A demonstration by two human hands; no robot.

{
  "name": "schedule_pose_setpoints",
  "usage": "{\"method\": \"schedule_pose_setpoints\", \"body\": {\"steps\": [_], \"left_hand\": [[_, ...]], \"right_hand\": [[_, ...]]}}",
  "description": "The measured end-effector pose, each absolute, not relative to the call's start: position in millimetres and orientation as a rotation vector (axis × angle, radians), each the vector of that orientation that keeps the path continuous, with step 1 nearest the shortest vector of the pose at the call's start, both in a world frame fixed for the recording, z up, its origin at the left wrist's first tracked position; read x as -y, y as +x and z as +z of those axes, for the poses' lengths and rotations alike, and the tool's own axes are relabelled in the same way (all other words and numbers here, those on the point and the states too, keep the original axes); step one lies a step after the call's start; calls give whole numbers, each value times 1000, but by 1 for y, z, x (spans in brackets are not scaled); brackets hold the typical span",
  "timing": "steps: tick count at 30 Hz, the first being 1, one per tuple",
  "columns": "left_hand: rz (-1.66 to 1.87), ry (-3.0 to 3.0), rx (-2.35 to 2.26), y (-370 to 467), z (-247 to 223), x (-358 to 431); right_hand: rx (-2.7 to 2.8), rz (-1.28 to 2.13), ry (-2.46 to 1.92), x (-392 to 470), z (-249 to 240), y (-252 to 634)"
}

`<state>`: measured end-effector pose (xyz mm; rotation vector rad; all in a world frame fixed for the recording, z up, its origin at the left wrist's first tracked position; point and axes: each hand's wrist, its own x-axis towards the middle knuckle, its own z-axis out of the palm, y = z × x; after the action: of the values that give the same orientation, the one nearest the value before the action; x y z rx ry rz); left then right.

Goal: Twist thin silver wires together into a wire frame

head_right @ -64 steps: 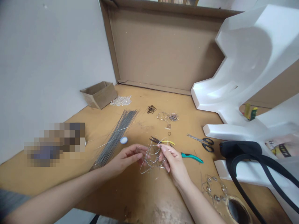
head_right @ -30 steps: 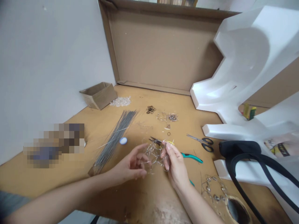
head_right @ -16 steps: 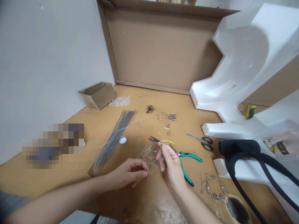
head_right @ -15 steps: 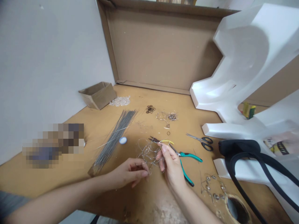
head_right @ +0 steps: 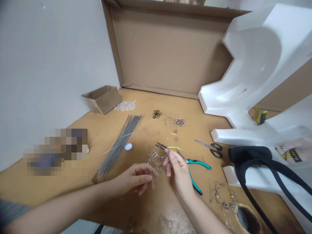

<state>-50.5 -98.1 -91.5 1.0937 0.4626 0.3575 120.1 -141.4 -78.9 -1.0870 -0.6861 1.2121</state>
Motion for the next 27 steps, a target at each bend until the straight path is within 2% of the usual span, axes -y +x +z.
{"method": "schedule_pose_setpoints", "body": {"steps": [11, 27], "left_hand": [[477, 1273, -507, -53, -88, 99], [470, 1326, -521, -54, -83, 100]], "right_hand": [[581, 1229, -1115, 139, -71, 119], [555, 1313, -1128, 138, -76, 121]]}}
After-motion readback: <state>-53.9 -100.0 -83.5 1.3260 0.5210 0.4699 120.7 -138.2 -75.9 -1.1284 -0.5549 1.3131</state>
